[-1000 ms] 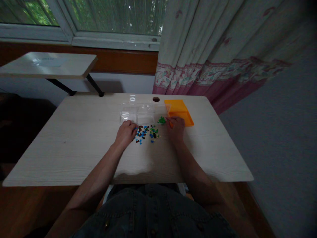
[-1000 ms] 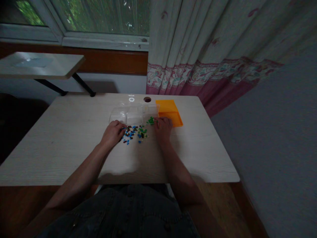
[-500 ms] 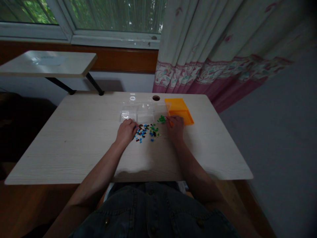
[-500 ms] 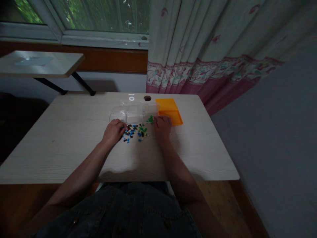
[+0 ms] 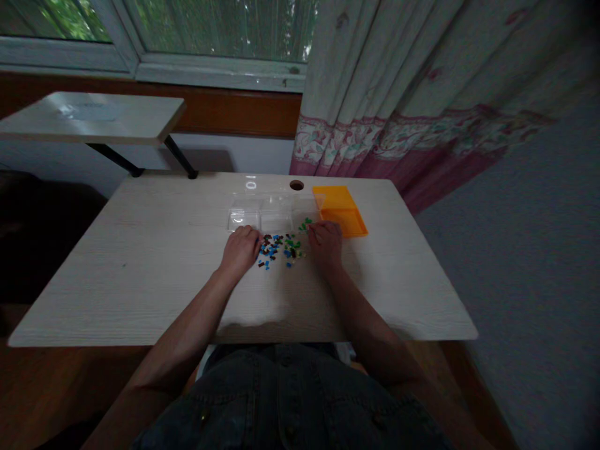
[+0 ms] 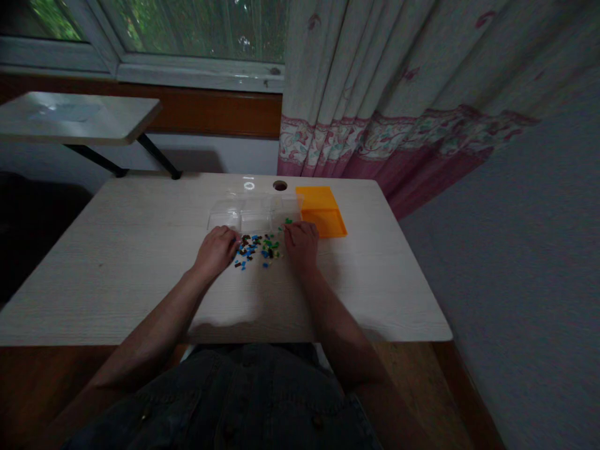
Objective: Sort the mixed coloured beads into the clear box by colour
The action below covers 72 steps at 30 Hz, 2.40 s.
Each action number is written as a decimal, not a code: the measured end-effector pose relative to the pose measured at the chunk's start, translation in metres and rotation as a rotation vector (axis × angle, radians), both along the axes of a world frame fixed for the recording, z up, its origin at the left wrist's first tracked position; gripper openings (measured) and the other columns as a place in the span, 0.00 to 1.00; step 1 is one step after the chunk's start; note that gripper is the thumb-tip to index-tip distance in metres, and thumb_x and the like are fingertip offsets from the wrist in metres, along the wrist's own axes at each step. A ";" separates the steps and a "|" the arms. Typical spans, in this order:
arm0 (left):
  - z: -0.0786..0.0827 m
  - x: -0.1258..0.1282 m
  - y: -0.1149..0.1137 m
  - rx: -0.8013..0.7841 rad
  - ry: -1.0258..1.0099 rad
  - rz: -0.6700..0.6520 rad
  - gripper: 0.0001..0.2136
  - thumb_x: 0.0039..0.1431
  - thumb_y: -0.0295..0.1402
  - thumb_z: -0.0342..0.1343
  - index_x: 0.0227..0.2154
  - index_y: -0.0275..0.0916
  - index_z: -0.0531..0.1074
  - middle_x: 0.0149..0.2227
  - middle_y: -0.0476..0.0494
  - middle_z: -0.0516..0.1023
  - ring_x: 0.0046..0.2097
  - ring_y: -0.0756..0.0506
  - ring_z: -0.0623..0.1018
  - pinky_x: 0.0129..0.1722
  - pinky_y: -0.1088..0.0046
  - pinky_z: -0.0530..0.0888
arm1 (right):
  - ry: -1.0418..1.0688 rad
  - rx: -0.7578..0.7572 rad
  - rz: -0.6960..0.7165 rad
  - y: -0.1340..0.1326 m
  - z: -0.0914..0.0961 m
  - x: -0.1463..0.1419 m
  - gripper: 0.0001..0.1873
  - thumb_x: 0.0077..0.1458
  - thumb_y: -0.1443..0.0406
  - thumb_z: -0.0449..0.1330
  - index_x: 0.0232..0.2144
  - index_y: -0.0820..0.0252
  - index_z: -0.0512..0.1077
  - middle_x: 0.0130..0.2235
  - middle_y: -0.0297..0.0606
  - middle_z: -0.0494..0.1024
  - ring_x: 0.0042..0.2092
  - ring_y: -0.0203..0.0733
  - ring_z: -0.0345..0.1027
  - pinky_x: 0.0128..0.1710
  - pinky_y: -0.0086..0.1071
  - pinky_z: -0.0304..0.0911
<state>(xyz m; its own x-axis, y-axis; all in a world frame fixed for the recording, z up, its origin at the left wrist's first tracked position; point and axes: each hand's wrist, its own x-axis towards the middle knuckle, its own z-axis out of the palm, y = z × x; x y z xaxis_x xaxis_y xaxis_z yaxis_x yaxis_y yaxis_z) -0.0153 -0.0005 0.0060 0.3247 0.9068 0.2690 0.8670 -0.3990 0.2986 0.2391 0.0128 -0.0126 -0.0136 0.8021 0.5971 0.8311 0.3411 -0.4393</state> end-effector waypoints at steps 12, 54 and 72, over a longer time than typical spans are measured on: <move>-0.005 0.018 -0.003 -0.163 -0.630 -0.108 0.13 0.66 0.41 0.50 0.33 0.38 0.73 0.32 0.45 0.71 0.37 0.46 0.72 0.37 0.70 0.70 | -0.126 0.127 0.369 -0.024 0.004 -0.041 0.11 0.63 0.61 0.58 0.44 0.52 0.79 0.37 0.37 0.80 0.43 0.42 0.68 0.49 0.38 0.61; 0.001 -0.031 0.012 -0.194 -0.174 -0.270 0.07 0.54 0.31 0.58 0.36 0.42 0.78 0.36 0.43 0.72 0.41 0.43 0.72 0.46 0.64 0.71 | -0.056 -0.084 -0.141 0.001 0.002 0.007 0.14 0.62 0.62 0.55 0.46 0.54 0.77 0.44 0.44 0.74 0.49 0.50 0.62 0.50 0.44 0.57; 0.001 -0.024 0.007 -0.168 -0.136 -0.301 0.06 0.57 0.29 0.57 0.37 0.41 0.76 0.37 0.43 0.72 0.42 0.44 0.73 0.44 0.66 0.70 | -0.005 -0.080 -0.106 0.002 0.002 0.008 0.14 0.63 0.61 0.55 0.44 0.56 0.78 0.42 0.42 0.75 0.47 0.47 0.63 0.51 0.42 0.57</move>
<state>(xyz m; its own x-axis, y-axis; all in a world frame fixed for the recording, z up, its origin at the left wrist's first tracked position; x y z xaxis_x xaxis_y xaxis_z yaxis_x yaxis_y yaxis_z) -0.0398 0.0069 0.0066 0.5553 0.8113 0.1830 0.6663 -0.5656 0.4859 0.2473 0.0144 -0.0110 0.0714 0.8441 0.5314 0.8628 0.2150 -0.4575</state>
